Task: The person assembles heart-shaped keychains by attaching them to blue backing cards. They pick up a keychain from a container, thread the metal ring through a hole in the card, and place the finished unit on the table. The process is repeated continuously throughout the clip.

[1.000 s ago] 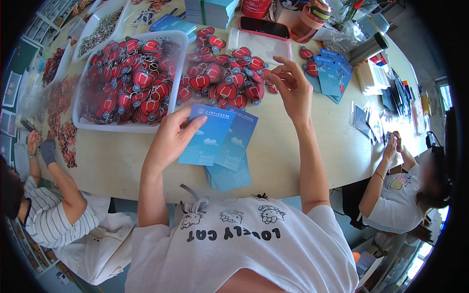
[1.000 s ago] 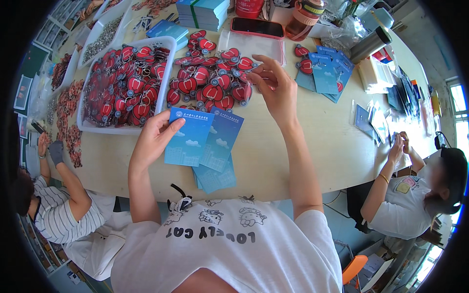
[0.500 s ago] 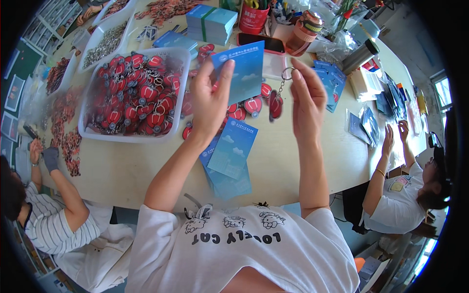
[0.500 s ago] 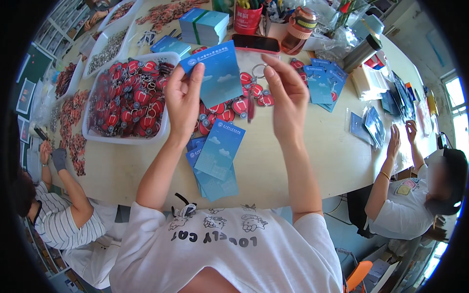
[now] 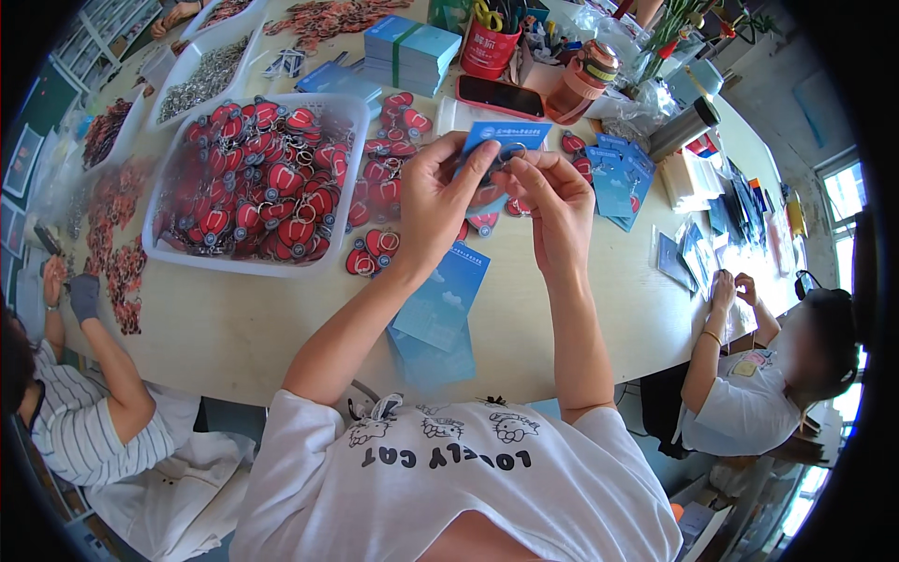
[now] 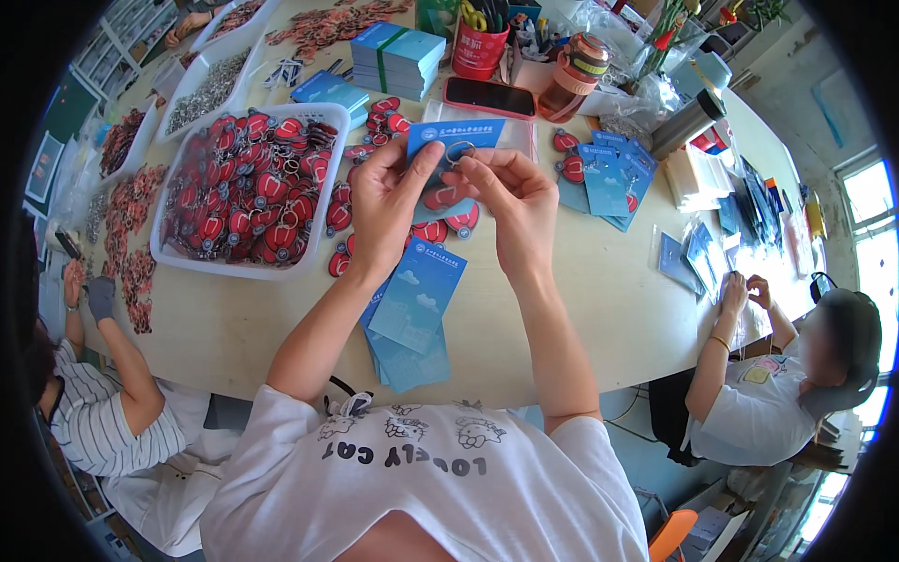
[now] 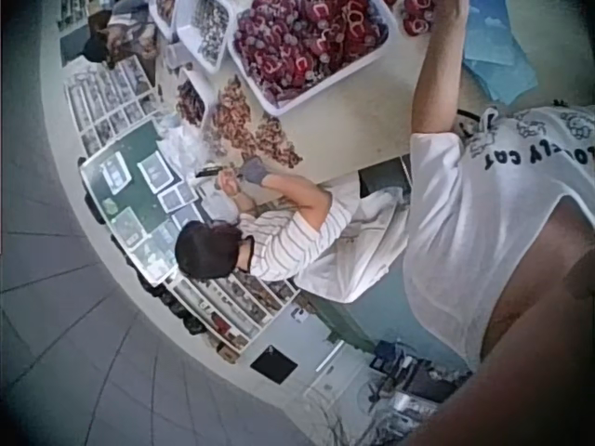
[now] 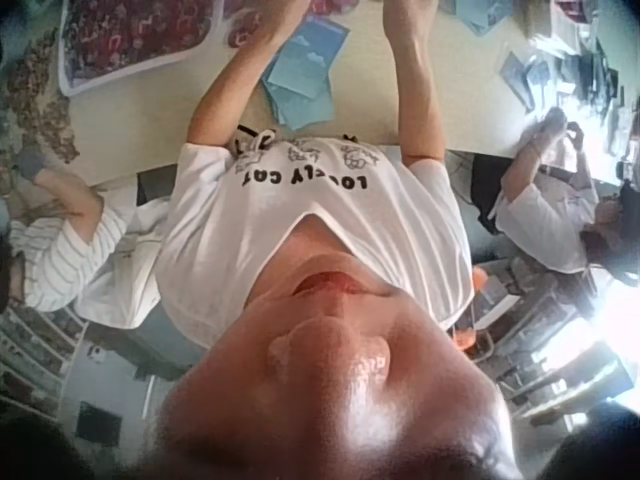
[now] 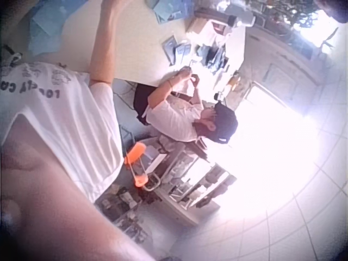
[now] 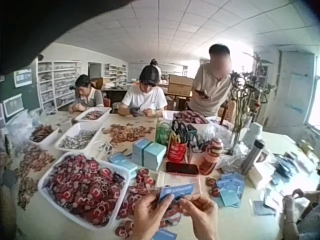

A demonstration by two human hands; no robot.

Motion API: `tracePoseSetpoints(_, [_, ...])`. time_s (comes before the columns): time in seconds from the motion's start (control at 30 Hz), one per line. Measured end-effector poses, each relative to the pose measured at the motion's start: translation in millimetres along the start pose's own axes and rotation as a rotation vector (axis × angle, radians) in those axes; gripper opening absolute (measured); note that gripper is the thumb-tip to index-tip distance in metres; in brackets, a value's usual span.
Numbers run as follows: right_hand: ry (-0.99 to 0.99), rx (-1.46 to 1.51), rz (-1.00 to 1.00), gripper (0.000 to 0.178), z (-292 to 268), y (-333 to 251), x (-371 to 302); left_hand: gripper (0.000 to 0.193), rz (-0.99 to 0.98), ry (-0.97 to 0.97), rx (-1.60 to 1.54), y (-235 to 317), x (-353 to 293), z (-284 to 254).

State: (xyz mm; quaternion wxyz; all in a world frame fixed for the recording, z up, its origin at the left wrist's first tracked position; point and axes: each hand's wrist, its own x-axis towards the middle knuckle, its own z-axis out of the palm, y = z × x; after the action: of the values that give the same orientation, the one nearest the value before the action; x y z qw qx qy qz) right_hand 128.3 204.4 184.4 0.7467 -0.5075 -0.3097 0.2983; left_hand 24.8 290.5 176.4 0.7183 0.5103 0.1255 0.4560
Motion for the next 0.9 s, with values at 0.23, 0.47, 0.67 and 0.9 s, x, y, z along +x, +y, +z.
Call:
tracePoseSetpoints(0.23, [-0.033, -0.114, 0.0, 0.014, 1, -8, 1, 0.016, 0.07, -0.02, 0.041, -5, 3, -5])
tracePoseSetpoints(0.47, [0.122, -0.554, -0.2, 0.016, 2, -11, -1, 0.015, -0.032, -0.023, -0.117, 0, -2, 0])
tracePoseSetpoints(0.67, [0.187, -0.271, -0.446, 0.02, 20, -3, 5, 0.016, -0.036, -0.018, -0.197, 0, -5, 2])
tracePoseSetpoints(0.9, [0.02, -0.309, -0.214, 0.023, 12, -6, 0, 0.016, -0.036, 0.03, -0.203, -5, -3, -1])
